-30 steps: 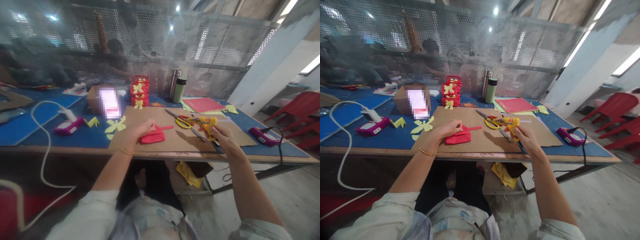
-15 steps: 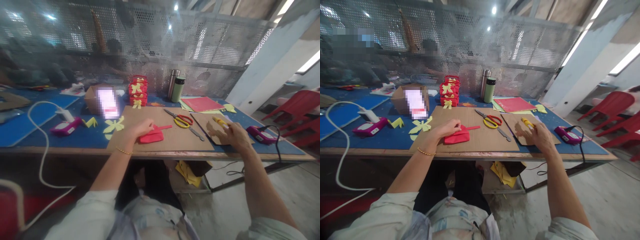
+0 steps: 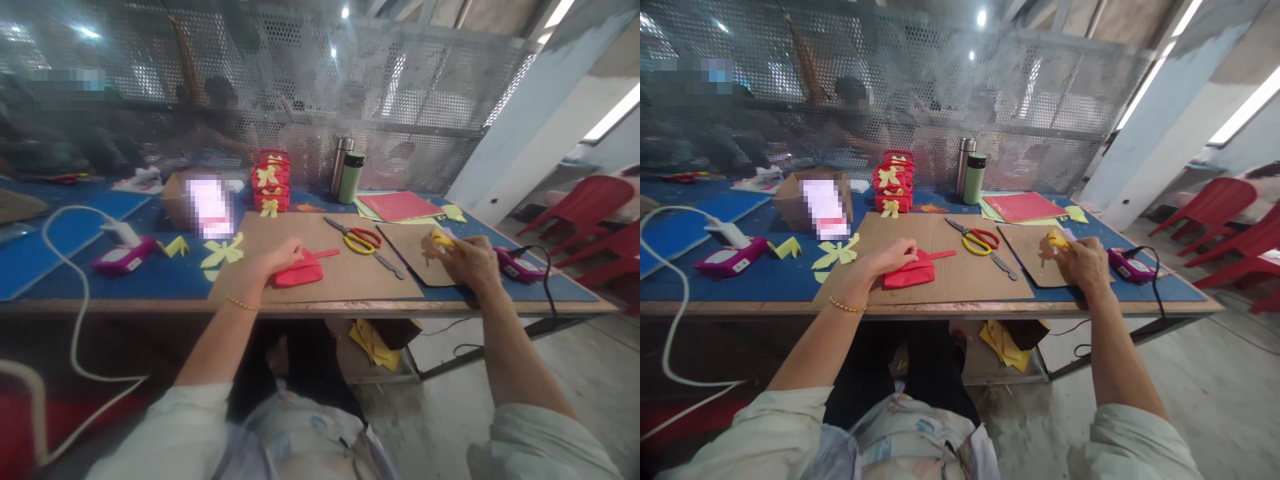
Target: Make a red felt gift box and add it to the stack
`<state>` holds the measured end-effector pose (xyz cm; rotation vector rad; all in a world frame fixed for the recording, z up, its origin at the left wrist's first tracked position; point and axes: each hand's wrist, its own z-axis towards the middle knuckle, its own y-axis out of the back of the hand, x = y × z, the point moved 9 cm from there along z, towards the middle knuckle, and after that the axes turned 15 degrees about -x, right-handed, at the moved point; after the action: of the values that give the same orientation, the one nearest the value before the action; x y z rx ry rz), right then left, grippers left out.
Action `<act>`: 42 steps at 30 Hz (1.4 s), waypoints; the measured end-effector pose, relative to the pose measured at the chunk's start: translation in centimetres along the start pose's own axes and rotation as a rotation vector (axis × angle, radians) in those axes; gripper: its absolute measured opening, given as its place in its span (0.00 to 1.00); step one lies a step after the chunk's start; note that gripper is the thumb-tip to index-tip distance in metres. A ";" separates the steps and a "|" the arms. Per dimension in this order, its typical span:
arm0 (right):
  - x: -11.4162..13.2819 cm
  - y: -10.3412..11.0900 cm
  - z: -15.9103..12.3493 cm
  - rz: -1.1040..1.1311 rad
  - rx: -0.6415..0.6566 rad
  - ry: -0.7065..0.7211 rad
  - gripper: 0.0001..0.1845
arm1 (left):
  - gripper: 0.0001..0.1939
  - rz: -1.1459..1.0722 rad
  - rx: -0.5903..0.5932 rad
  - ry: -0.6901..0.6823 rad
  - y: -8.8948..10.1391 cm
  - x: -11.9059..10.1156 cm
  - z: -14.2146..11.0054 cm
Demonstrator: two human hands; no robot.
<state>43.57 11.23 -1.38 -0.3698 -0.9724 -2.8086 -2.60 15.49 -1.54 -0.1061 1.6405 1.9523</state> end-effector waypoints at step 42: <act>29.1 -10.2 -1.5 1.014 1.043 -0.006 0.22 | 0.09 0.011 0.065 0.034 0.2 -0.9 -0.9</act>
<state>13.19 16.64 -0.42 -0.4977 -1.4960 -1.2094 -2.23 14.32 -1.23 -0.1063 1.7279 1.9134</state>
